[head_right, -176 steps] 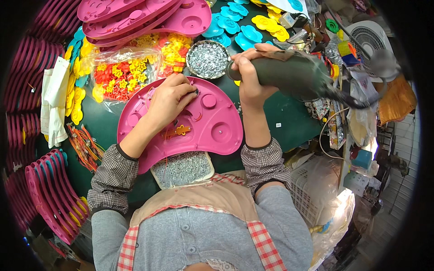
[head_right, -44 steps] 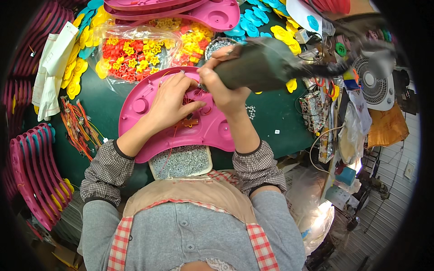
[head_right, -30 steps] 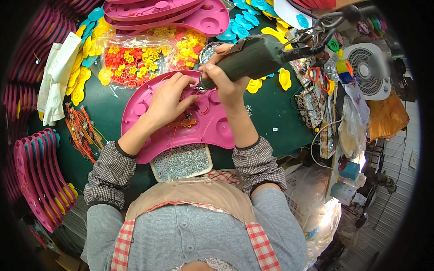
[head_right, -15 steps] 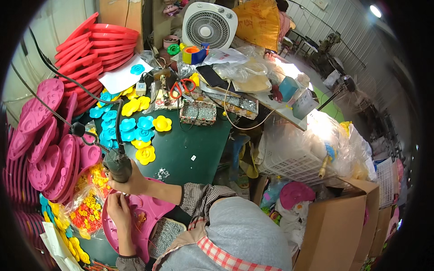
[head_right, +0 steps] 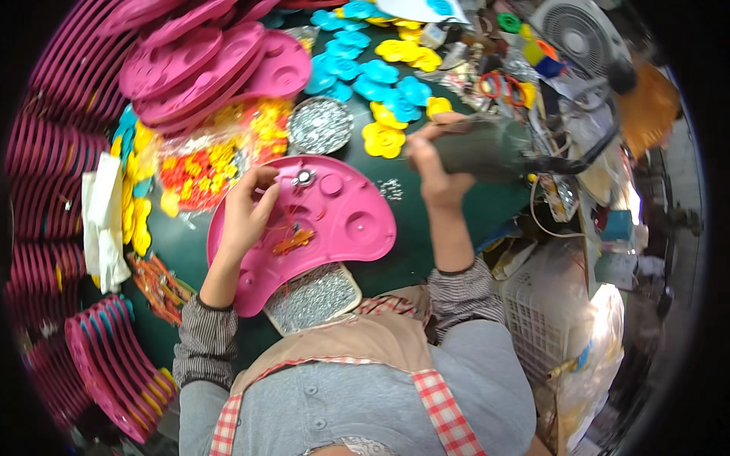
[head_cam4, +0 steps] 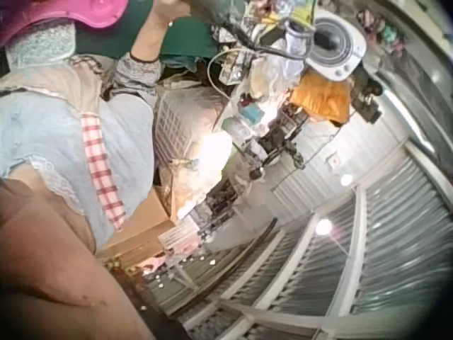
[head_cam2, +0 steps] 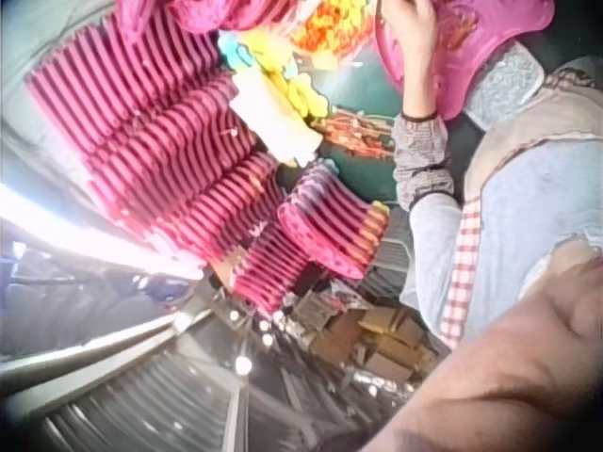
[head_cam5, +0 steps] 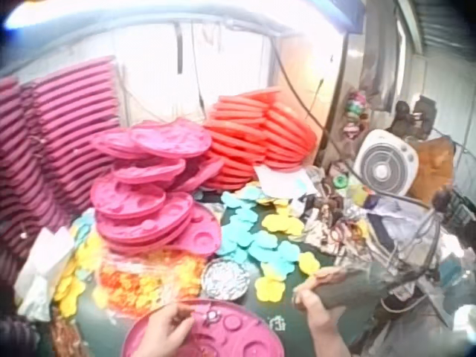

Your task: The person assembles decorative star-shaped lights by placing star components into a pink plastic mold, using a soldering iron to attach wires, and securing the assembly with a metal cap. The person repeats this process for multiple units.

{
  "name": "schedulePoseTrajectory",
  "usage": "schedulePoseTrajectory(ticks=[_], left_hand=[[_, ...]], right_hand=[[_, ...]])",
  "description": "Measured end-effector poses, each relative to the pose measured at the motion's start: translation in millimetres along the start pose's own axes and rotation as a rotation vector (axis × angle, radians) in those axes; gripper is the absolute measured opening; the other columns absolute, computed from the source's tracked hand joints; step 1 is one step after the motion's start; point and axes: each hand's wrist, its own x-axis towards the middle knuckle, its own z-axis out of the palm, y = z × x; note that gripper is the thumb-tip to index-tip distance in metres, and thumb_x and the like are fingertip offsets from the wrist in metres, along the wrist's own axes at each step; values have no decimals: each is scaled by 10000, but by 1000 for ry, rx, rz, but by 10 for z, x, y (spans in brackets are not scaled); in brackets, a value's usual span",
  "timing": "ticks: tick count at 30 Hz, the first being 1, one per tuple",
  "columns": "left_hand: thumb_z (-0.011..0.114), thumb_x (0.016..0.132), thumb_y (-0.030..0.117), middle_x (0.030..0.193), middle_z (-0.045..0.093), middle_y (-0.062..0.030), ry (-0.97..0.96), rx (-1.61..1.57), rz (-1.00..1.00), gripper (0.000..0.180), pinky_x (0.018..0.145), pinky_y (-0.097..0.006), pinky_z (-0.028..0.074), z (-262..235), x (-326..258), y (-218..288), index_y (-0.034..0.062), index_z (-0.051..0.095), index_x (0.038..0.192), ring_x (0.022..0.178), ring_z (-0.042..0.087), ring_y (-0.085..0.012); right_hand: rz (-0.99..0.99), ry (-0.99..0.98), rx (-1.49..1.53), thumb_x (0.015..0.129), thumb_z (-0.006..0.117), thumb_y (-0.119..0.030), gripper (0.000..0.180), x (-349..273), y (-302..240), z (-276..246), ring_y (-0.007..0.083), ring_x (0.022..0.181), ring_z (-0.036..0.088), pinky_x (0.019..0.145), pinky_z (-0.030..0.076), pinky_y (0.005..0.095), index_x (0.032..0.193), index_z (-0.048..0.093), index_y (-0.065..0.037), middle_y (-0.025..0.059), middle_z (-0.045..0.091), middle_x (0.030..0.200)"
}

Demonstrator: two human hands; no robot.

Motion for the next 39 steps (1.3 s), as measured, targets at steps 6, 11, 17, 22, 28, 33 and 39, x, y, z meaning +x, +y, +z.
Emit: schedulePoseTrajectory(ticks=[6, 11, 17, 22, 28, 33, 39], left_hand=[[740, 937, 60, 930, 738, -113, -4, -15, 55, 197, 777, -335, 581, 54, 552, 317, -8, 668, 1107, 845, 724, -184], [719, 921, 21, 1001, 721, -129, 85, 209, 356, 199, 828, -348, 565, 89, 792, 193, -14, 682, 1113, 932, 717, -236], [736, 854, 89, 970, 656, -150, -39, 557, 123, 127, 861, -468, 525, -613, -64, -67, 23, 718, 960, 972, 636, -340], [784, 801, 152, 1018, 632, -75, -36, 814, 239, 211, 923, -454, 475, -473, -277, -35, 79, 707, 983, 1038, 583, -309], [756, 833, 146, 1000, 613, -87, -13, 802, 325, 182, 944, -436, 448, -444, -176, -69, 78, 659, 972, 1034, 579, -303], [698, 926, 2, 968, 652, -149, -92, 137, 84, 126, 797, -402, 535, -634, -428, 201, 2, 607, 1013, 930, 658, -342], [702, 874, 35, 1037, 602, -143, -89, 503, 137, 129, 815, -424, 523, -706, -717, 145, 8, 604, 952, 894, 633, -341]], right_hand=[[-11, 70, -446, 868, 736, 33, 322, 108, 226, -586, 123, 811, 669, 854, 538, 289, 1160, 600, 40, 63, 707, 915], [20, 269, -440, 871, 781, 4, 350, 131, 270, -687, 163, 1029, 671, 987, 517, 367, 1183, 625, 22, 94, 681, 1171], [-576, 235, -708, 860, 748, 38, 562, -48, -187, -414, 249, 1122, 637, 1040, 497, 377, 1344, 461, 46, 186, 613, 1238], [-9, -619, -648, 819, 823, -187, 188, -183, 220, 844, 236, 778, 691, 774, 527, 378, 945, 739, -77, 73, 726, 926], [18, -1207, -962, 782, 816, -263, 225, -208, 623, 1364, 256, 722, 689, 687, 517, 376, 781, 710, -65, 98, 685, 759], [554, -1021, -408, 803, 779, -128, 142, -113, 338, 977, 112, 614, 583, 591, 483, 277, 832, 710, -7, 59, 615, 692], [294, -1269, -706, 813, 751, -112, 98, 44, 30, 658, 273, 672, 719, 616, 540, 385, 874, 759, -36, 98, 730, 755]])
